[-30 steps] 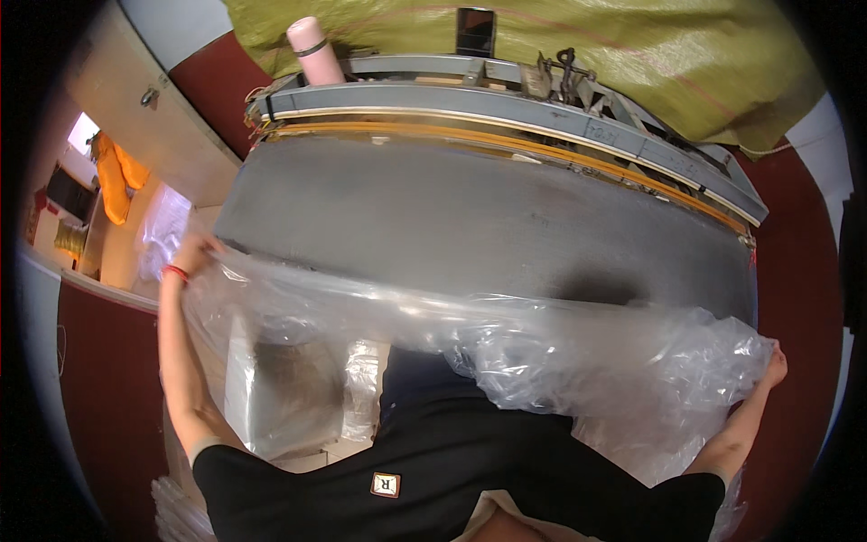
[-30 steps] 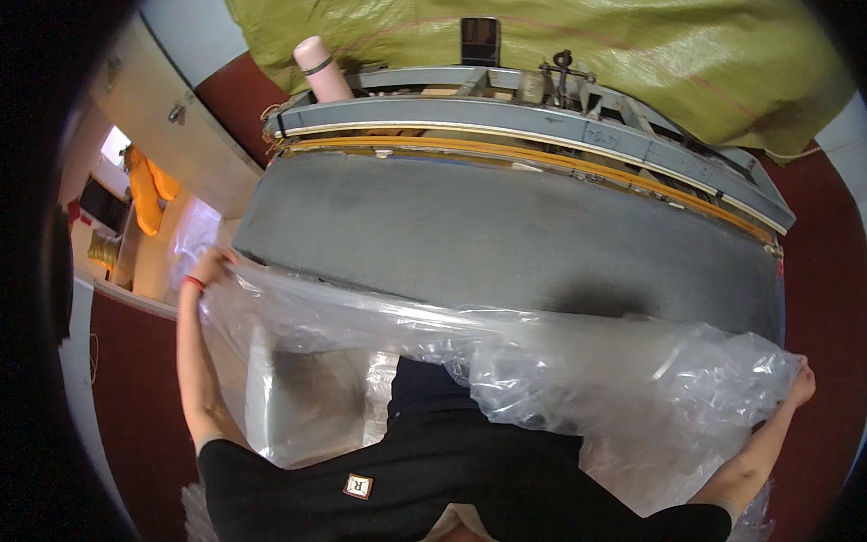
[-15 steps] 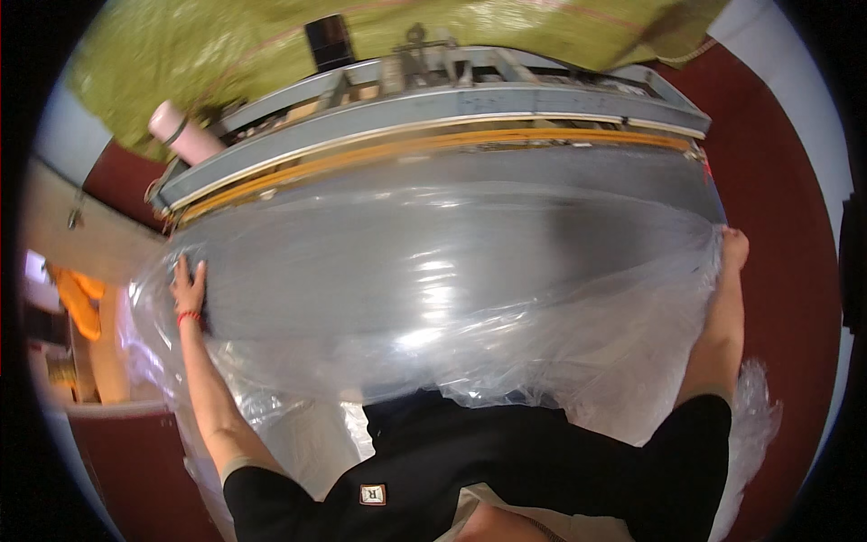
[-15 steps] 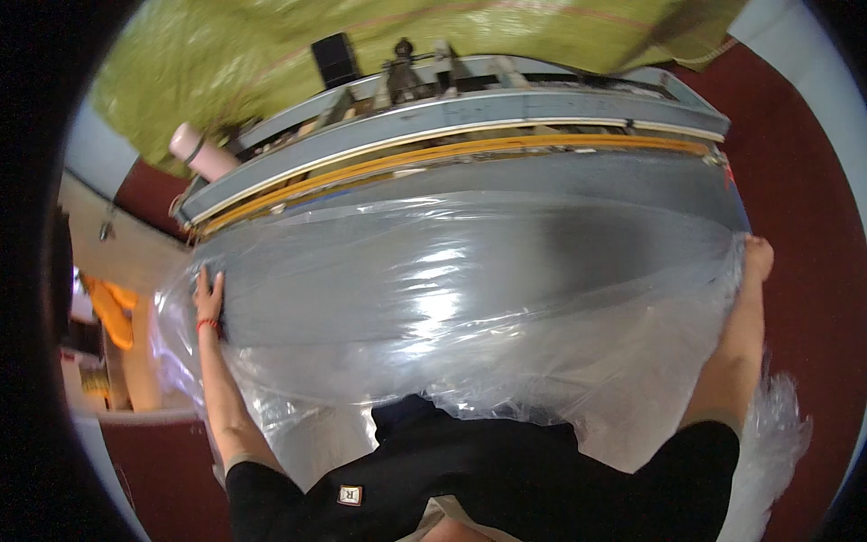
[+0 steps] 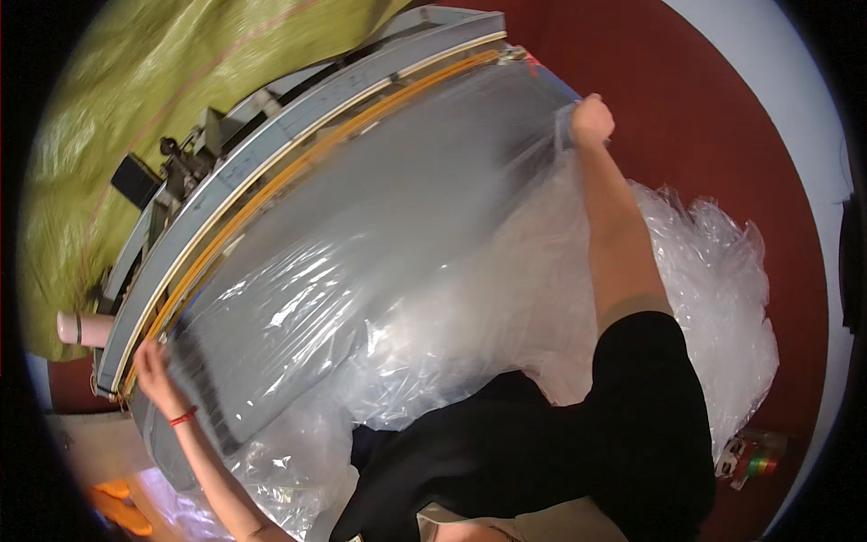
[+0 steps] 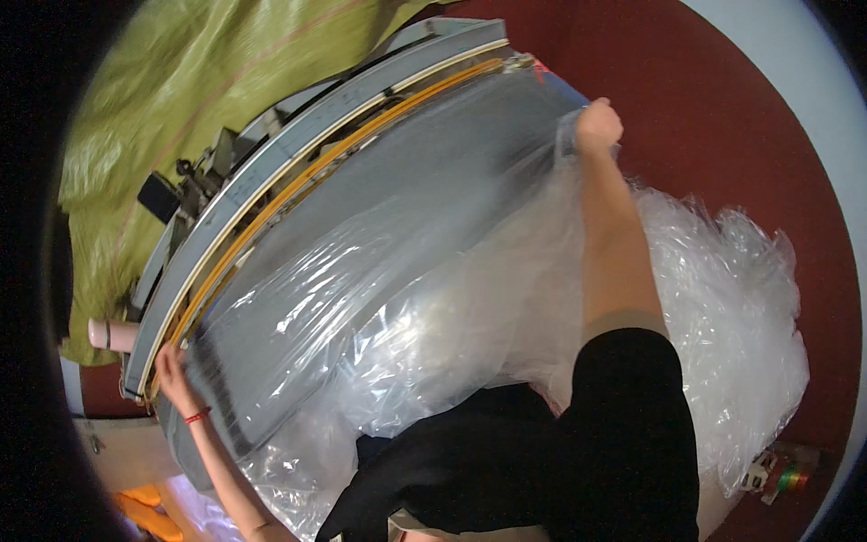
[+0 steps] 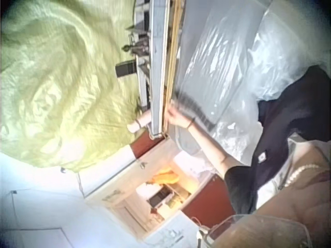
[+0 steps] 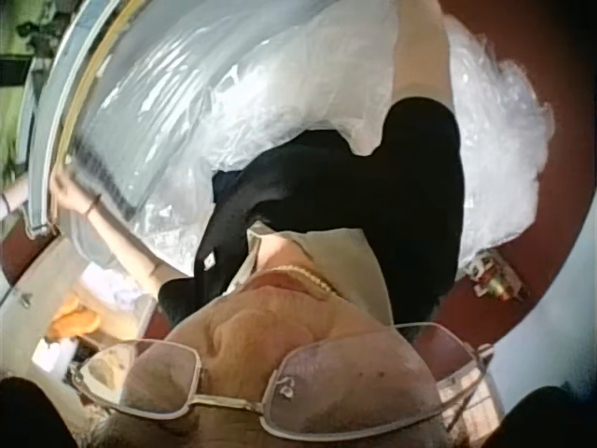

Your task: Manually applying and smoothing layers of transparent plastic film onto a large industrial machine component.

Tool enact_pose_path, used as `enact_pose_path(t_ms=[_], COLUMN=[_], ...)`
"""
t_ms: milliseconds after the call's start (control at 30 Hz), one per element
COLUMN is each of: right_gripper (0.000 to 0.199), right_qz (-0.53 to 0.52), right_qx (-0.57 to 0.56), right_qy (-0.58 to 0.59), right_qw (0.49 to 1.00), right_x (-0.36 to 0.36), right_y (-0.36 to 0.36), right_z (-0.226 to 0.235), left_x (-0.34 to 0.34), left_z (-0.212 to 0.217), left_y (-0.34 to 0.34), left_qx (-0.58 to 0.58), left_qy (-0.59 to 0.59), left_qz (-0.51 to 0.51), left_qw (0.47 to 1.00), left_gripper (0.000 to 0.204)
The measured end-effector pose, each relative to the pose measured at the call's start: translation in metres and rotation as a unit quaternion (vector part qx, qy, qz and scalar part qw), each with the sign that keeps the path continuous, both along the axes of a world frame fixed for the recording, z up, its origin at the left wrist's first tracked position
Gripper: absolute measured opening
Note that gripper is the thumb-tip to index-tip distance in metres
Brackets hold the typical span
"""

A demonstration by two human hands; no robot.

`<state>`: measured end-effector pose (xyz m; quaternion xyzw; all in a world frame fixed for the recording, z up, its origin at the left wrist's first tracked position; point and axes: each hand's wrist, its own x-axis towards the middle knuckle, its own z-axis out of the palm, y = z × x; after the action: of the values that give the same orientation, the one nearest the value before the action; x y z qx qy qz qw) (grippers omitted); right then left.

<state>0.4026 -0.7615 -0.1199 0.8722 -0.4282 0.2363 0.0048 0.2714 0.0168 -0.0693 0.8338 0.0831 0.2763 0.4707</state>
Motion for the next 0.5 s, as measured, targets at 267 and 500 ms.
enact_pose_path(t_ms=[267, 500], right_gripper=[0.017, 0.013], right_qz=[0.007, 0.014], right_qx=[-0.01, -0.002], right_qy=[-0.048, -0.057], right_qw=[0.999, 0.998], right_x=[-0.015, -0.016], right_y=[-0.011, -0.016], right_z=[-0.002, -0.001], left_x=[-0.004, -0.059], left_z=[0.032, 0.027], left_y=[-0.398, -0.456], left_qx=[-0.065, 0.009], left_qy=[0.163, 0.153], left_qz=[-0.717, -0.938], left_qw=[0.674, 0.31], left_gripper=[0.034, 0.036])
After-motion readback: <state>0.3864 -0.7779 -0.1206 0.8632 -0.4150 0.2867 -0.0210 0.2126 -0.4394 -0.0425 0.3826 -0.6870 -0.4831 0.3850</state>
